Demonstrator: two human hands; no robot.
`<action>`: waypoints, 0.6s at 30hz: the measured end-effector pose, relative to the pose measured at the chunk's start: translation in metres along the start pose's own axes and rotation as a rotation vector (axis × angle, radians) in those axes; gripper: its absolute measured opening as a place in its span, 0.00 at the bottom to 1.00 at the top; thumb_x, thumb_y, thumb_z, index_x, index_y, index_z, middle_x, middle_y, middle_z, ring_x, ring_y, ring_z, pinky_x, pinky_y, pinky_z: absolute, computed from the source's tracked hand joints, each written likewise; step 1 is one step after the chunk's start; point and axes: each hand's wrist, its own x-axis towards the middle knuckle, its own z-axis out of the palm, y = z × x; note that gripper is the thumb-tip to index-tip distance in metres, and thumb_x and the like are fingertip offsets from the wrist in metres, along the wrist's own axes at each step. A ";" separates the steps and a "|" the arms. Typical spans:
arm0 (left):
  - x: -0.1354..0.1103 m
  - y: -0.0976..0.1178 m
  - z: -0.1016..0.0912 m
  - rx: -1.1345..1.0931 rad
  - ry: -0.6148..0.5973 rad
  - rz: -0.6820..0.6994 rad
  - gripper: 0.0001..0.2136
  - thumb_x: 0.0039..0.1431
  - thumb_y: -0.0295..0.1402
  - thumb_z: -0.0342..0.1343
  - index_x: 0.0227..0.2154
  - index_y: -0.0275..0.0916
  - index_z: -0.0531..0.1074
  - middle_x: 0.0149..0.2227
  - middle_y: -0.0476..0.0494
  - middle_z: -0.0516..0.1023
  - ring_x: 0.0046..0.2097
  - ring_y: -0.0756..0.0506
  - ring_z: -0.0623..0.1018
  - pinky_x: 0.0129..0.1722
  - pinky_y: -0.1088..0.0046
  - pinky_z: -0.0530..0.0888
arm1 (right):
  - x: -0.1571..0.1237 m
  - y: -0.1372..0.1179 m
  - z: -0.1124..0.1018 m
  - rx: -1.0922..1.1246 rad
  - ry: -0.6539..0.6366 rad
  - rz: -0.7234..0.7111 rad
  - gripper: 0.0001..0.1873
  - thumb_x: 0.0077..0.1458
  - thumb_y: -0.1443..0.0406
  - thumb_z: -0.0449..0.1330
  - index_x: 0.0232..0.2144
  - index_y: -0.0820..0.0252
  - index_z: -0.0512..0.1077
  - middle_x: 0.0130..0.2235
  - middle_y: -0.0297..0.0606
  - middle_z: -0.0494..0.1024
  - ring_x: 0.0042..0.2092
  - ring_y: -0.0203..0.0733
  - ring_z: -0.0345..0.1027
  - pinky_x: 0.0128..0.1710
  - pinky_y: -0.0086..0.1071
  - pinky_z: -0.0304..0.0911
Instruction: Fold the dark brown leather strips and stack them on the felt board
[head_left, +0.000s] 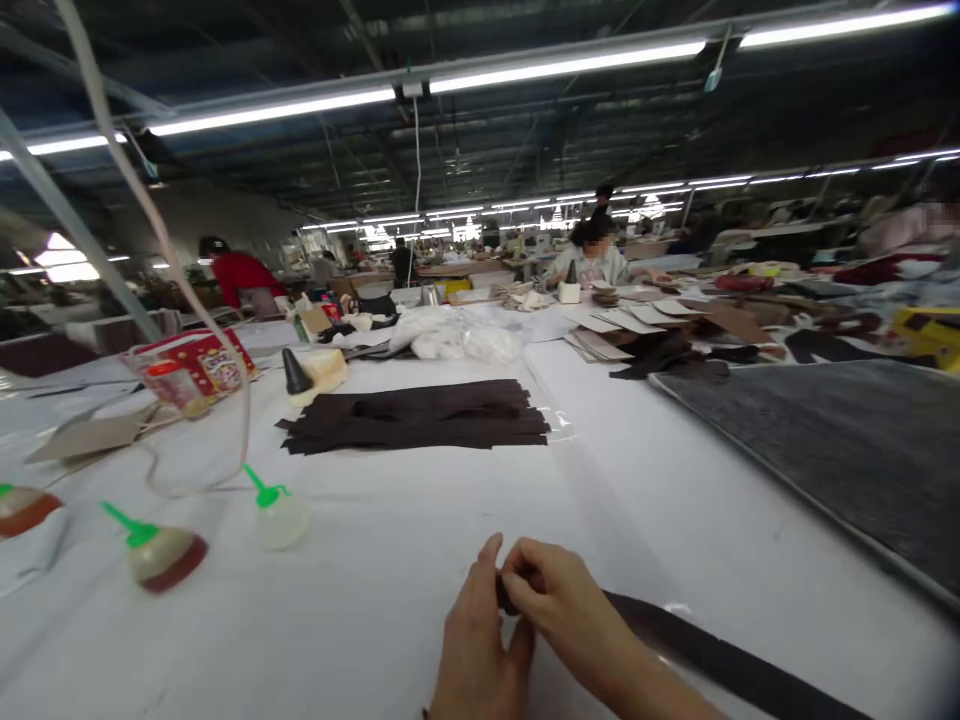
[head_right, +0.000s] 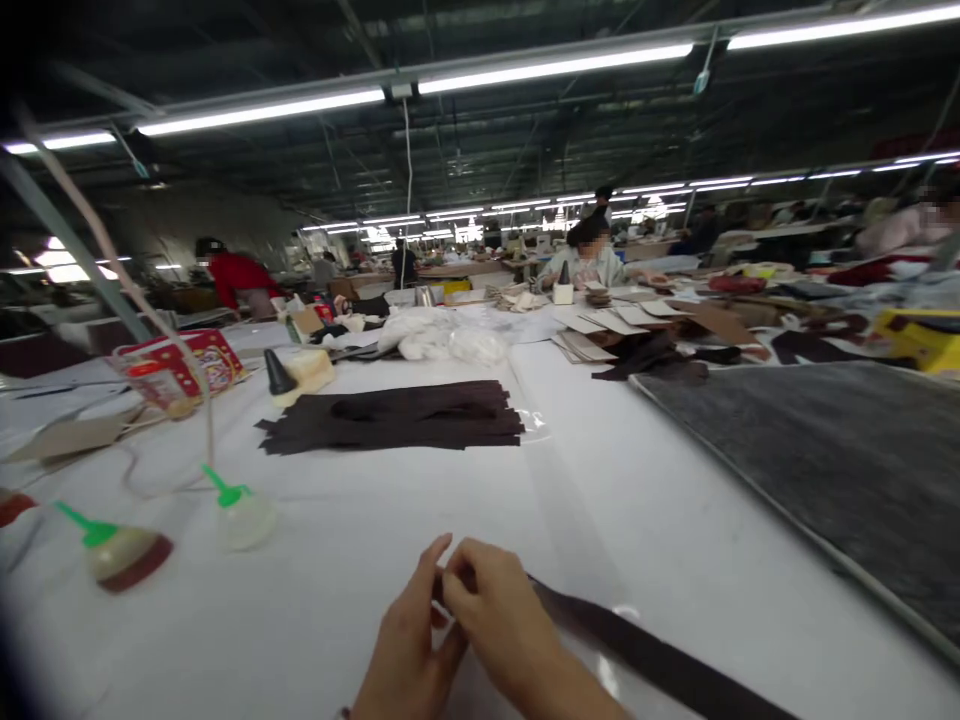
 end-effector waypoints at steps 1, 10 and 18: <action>-0.002 -0.005 -0.008 -0.030 0.018 -0.016 0.28 0.55 0.36 0.51 0.59 0.35 0.56 0.44 0.37 0.77 0.39 0.42 0.77 0.41 0.65 0.72 | 0.002 -0.003 0.010 0.021 -0.024 -0.024 0.06 0.51 0.67 0.53 0.23 0.60 0.66 0.25 0.32 0.73 0.28 0.37 0.65 0.27 0.27 0.56; -0.009 -0.033 -0.070 -0.236 0.046 -0.193 0.19 0.50 0.28 0.47 0.47 0.40 0.65 0.39 0.46 0.78 0.41 0.44 0.78 0.43 0.69 0.72 | 0.019 -0.010 0.064 0.161 -0.166 -0.190 0.09 0.59 0.67 0.47 0.37 0.57 0.67 0.36 0.35 0.76 0.38 0.40 0.70 0.39 0.31 0.62; -0.014 -0.043 -0.091 -0.039 0.130 -0.177 0.17 0.54 0.32 0.45 0.47 0.42 0.67 0.36 0.46 0.78 0.38 0.43 0.77 0.40 0.66 0.71 | 0.029 -0.021 0.074 -0.024 -0.196 -0.195 0.11 0.59 0.68 0.47 0.37 0.56 0.69 0.34 0.34 0.76 0.36 0.40 0.70 0.36 0.30 0.60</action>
